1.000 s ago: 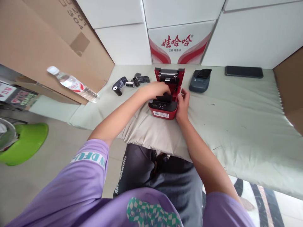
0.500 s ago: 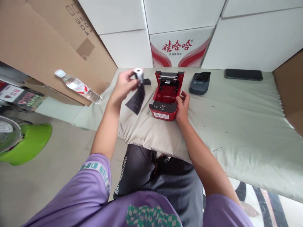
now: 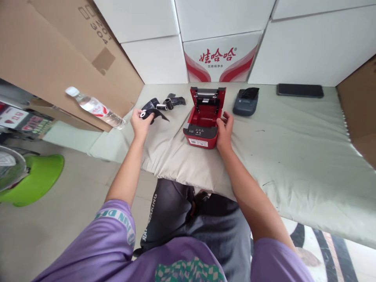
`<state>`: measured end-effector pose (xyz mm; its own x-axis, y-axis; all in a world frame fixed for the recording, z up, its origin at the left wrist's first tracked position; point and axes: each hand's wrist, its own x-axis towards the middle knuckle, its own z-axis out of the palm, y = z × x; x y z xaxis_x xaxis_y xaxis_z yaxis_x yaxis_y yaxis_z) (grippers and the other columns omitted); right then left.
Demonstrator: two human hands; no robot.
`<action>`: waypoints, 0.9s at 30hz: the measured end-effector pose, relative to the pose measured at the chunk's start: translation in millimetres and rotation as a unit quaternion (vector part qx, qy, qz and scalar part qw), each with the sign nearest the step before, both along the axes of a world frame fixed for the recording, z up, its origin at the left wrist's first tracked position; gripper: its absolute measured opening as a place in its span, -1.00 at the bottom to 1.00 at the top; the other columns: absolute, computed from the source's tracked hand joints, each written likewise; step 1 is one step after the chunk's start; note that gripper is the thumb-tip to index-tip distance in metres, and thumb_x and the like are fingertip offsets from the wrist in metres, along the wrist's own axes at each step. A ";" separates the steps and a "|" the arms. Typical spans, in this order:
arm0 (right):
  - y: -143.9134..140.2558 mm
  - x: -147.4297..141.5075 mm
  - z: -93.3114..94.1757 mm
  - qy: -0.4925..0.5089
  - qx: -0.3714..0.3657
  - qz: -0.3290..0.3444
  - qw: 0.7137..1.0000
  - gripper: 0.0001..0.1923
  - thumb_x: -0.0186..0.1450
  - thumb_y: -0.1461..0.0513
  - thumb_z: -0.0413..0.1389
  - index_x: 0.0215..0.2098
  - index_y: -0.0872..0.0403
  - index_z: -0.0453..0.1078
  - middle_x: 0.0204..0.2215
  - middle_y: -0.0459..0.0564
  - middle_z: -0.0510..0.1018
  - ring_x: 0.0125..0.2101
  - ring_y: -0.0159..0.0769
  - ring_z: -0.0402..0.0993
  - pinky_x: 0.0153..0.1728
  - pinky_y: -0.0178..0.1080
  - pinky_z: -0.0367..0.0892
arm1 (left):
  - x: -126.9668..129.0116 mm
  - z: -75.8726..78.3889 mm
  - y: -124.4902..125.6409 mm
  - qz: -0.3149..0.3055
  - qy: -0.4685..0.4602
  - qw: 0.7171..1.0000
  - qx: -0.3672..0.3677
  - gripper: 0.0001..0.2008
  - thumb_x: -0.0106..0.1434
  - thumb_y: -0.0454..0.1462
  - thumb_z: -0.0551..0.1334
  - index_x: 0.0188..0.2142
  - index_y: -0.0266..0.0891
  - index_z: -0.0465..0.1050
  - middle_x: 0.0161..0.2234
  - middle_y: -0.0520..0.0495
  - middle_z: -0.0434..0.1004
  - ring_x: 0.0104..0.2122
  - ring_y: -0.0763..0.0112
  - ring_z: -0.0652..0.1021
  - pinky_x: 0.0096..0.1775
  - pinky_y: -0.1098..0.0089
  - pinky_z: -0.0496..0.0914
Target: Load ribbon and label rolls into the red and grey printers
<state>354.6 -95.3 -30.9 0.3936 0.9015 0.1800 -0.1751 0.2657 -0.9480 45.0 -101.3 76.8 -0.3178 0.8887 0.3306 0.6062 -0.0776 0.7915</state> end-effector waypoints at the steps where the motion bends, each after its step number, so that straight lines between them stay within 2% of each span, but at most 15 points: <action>1: -0.1 0.0 0.3 0.002 0.000 0.000 1.000 -0.38 0.17 -0.18 0.27 0.09 -0.13 0.34 0.16 0.01 0.44 0.15 -0.11 0.43 0.31 0.14 0.36 | 3.7 -2.1 1.5 0.002 0.009 1.000 -0.008 -0.57 0.20 -0.03 0.53 -0.19 -0.11 0.35 -0.37 0.01 0.52 -0.26 0.23 0.66 -0.29 0.30 0.56; 4: -0.7 -0.1 1.7 0.006 -0.003 0.003 1.000 -0.38 0.16 -0.19 0.27 0.08 -0.14 0.35 0.16 0.00 0.45 0.14 -0.11 0.43 0.33 0.15 0.36 | 10.6 -12.8 9.5 0.012 0.037 0.999 -0.033 -0.58 0.19 -0.08 0.54 -0.20 -0.11 0.34 -0.35 -0.01 0.55 -0.20 0.18 0.67 -0.21 0.26 0.55; 8: -1.2 -0.1 3.5 0.009 -0.001 0.003 1.000 -0.37 0.13 -0.19 0.29 0.06 -0.13 0.36 0.13 0.00 0.47 0.14 -0.10 0.44 0.33 0.16 0.37 | 5.9 -40.6 20.2 0.055 0.107 0.991 -0.059 -0.58 0.18 -0.20 0.55 -0.26 -0.11 0.29 -0.31 -0.04 0.56 -0.11 0.10 0.67 -0.06 0.20 0.53; 11: -1.1 0.1 4.1 0.008 0.004 0.005 1.000 -0.38 0.14 -0.18 0.28 0.06 -0.11 0.35 0.11 0.02 0.47 0.16 -0.08 0.44 0.31 0.16 0.39 | -1.4 -58.5 21.8 0.065 0.126 0.988 -0.059 -0.55 0.17 -0.17 0.57 -0.24 -0.10 0.28 -0.27 -0.06 0.57 -0.07 0.04 0.67 0.00 0.16 0.51; 14: -0.2 0.0 3.2 0.003 0.005 0.004 1.000 -0.39 0.15 -0.18 0.26 0.05 -0.10 0.35 0.10 0.03 0.46 0.18 -0.06 0.42 0.28 0.15 0.41 | -12.3 -62.0 15.9 0.077 0.118 0.989 -0.036 -0.48 0.15 -0.07 0.59 -0.13 -0.09 0.31 -0.20 -0.07 0.58 -0.06 0.03 0.67 0.04 0.13 0.51; 18: 2.3 -0.1 -0.3 0.006 0.005 0.001 1.000 -0.37 0.13 -0.18 0.27 0.06 -0.11 0.34 0.11 0.02 0.46 0.14 -0.08 0.44 0.31 0.16 0.37 | -39.3 -56.8 10.7 0.191 0.073 0.978 0.037 -0.62 0.41 0.02 0.35 -0.03 -0.14 0.32 -0.18 -0.09 0.56 -0.05 0.09 0.64 0.14 0.06 0.47; 20: 3.1 0.1 -1.6 0.006 0.007 0.000 1.000 -0.36 0.13 -0.19 0.27 0.06 -0.11 0.34 0.11 0.01 0.47 0.12 -0.08 0.46 0.31 0.16 0.36 | -54.4 -57.9 16.2 0.224 0.037 0.973 0.036 -0.63 0.41 0.00 0.36 -0.07 -0.17 0.31 -0.11 -0.15 0.56 0.04 0.07 0.62 0.21 0.02 0.44; 23: 3.3 0.2 -1.9 0.001 0.009 -0.003 1.000 -0.36 0.13 -0.21 0.28 0.05 -0.12 0.35 0.09 0.01 0.47 0.12 -0.09 0.46 0.29 0.15 0.39 | -70.4 -63.9 33.4 0.214 -0.005 0.976 -0.028 -0.53 0.20 -0.09 0.56 -0.17 -0.15 0.30 -0.05 -0.17 0.56 0.16 0.00 0.57 0.30 -0.03 0.38; 25: 3.0 0.0 -1.5 0.002 0.011 -0.004 1.000 -0.36 0.13 -0.21 0.29 0.05 -0.12 0.35 0.07 0.01 0.48 0.12 -0.08 0.46 0.27 0.14 0.42 | -75.4 -66.6 46.3 0.189 -0.017 0.980 -0.053 -0.54 0.17 -0.19 0.58 -0.24 -0.15 0.29 -0.09 -0.10 0.58 0.20 0.04 0.55 0.34 -0.02 0.34; 27: 2.7 -0.2 -1.5 0.012 0.012 -0.001 1.000 -0.36 0.12 -0.20 0.30 0.05 -0.12 0.34 0.04 0.00 0.48 0.11 -0.08 0.47 0.26 0.14 0.42 | -76.0 -64.2 57.0 0.101 -0.028 0.994 -0.017 -0.66 0.26 -0.28 0.49 -0.25 -0.18 0.31 -0.10 -0.06 0.60 0.23 0.11 0.53 0.38 0.00 0.30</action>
